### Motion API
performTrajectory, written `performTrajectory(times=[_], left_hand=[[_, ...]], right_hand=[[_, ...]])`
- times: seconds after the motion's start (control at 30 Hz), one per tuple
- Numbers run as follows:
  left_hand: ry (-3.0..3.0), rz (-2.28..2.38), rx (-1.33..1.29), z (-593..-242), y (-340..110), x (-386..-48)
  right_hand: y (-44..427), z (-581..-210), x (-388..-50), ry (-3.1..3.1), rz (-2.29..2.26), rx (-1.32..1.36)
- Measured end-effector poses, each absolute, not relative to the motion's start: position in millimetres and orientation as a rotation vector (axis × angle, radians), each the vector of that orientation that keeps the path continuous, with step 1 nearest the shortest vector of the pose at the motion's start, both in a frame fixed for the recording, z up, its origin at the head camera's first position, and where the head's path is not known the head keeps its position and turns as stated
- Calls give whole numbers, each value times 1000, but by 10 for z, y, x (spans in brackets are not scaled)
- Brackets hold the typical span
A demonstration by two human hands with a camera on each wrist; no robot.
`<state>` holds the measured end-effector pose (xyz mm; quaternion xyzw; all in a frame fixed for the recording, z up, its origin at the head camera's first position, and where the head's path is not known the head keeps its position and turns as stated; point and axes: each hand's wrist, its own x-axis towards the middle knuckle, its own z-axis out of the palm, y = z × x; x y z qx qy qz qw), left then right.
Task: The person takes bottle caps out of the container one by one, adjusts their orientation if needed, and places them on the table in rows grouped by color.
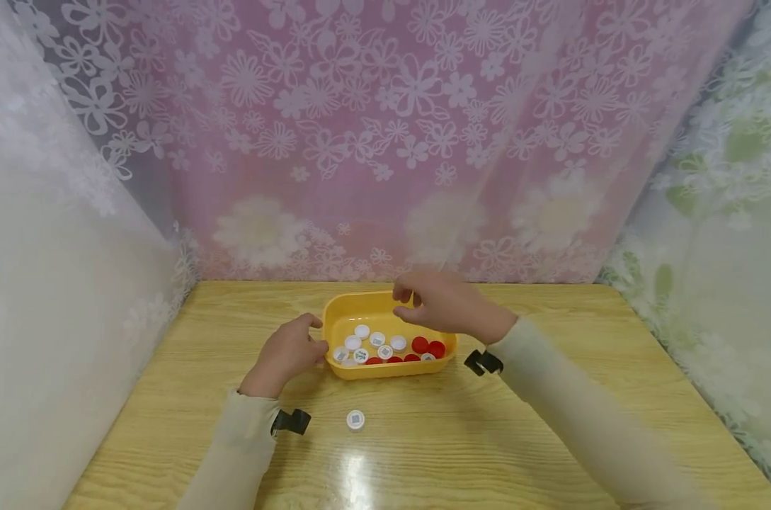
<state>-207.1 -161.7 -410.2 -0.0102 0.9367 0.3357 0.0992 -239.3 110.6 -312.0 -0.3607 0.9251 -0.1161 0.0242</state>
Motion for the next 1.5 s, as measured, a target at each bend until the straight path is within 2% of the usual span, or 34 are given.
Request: performTrajectory(times=[0.3,0.63,0.9,1.1,1.5], left_hand=[[2751,1012,-28,-4134,-1633,-2080],[2750,1027,-45,-4166,-1610,-2061],[2771,1012,-41,-4157,-1594,-2060],[2776,1014,-48,-4145,-1586,-2065],[2778,1005,-63,-4139,-1589,-2068]], right_hand=[[794,-3148,-3008,2684,62,-1016],[532,-3461,-3267,2567,245,-775],[470,-3942,-3330,2359,453,-670],[444,-4038,-3327,2367,369,-539],[444,-4223,-3361,2351,325,-544]])
